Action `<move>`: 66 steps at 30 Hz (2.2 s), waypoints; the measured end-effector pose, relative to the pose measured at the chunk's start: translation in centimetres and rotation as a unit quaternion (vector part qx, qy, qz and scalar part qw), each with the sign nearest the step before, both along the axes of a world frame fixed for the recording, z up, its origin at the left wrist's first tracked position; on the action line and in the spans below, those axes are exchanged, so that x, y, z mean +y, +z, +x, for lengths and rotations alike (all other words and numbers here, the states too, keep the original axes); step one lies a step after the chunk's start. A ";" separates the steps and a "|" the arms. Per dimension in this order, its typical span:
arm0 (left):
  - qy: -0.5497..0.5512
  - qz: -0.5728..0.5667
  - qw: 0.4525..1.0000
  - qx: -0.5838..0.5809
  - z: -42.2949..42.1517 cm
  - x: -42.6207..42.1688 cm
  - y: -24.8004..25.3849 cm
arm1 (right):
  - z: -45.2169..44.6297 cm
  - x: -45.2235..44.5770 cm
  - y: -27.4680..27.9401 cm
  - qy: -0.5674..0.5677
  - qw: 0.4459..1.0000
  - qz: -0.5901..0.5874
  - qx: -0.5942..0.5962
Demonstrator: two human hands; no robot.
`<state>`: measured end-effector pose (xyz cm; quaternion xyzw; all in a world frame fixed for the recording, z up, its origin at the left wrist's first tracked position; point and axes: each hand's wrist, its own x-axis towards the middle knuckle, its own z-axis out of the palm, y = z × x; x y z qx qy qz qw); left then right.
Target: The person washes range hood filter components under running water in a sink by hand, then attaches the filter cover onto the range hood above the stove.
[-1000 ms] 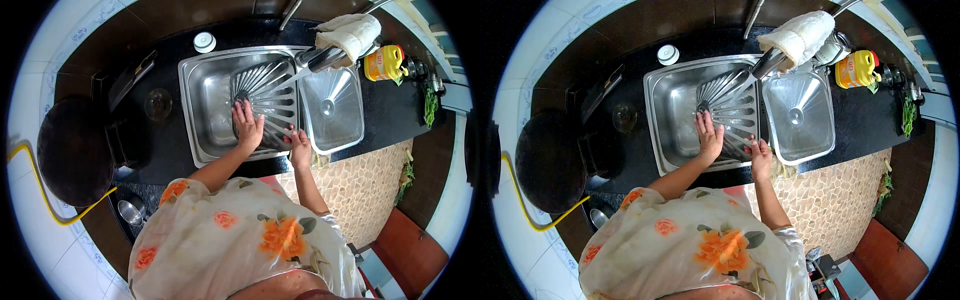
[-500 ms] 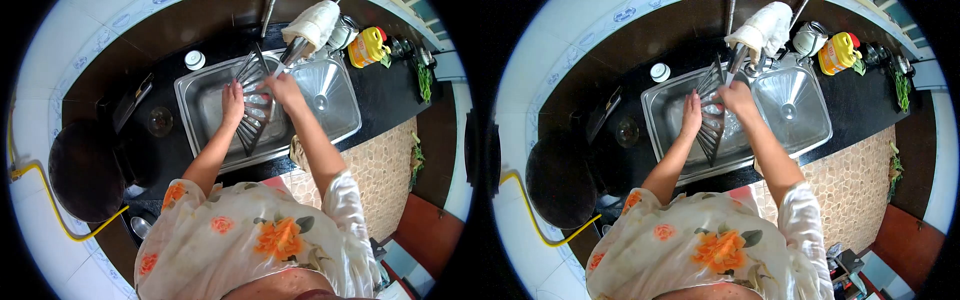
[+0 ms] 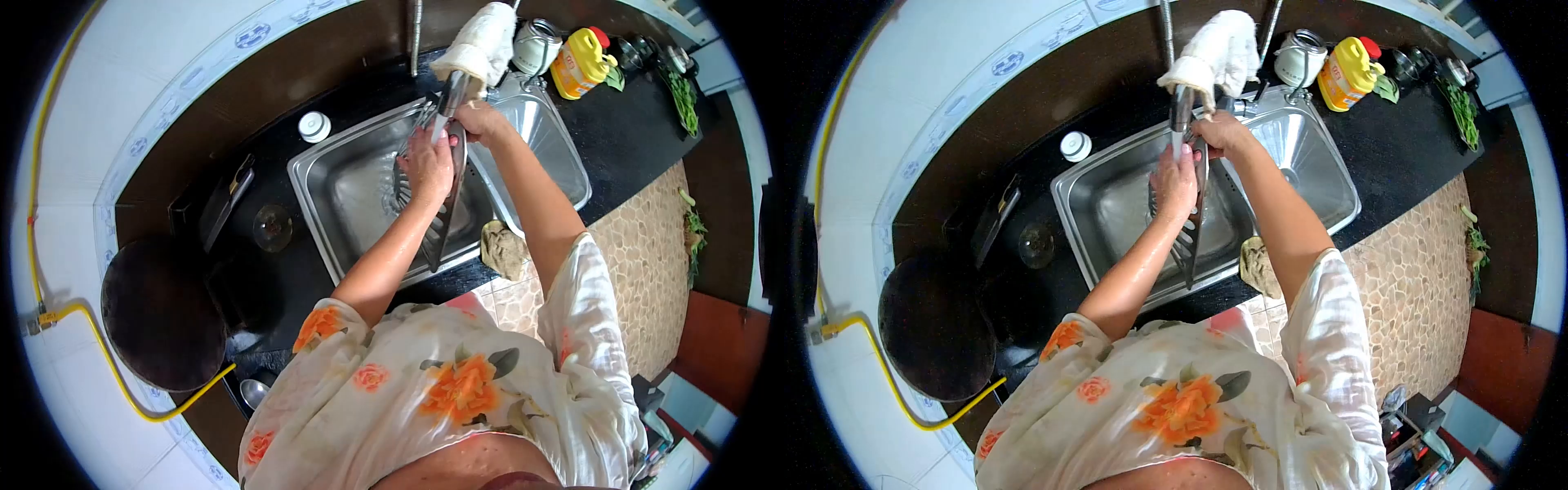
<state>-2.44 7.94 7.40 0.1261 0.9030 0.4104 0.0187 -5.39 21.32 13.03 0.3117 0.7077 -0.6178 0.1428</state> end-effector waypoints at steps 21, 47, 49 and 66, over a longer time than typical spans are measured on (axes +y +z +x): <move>0.202 0.292 0.766 -0.536 -1.2 -16.5 -4.3 | 8.0 -4.3 9.5 0.281 0.949 0.043 0.140; -0.218 0.517 0.487 -0.670 8.0 -2.0 2.1 | 33.6 4.1 16.5 0.167 0.757 0.619 0.126; -0.233 0.536 0.501 -0.638 8.6 1.9 1.1 | 36.8 4.8 10.6 -0.170 0.893 0.338 0.242; -0.190 0.186 0.921 -0.284 7.8 10.7 -8.5 | 40.2 13.1 -8.5 -0.535 0.751 -0.215 0.321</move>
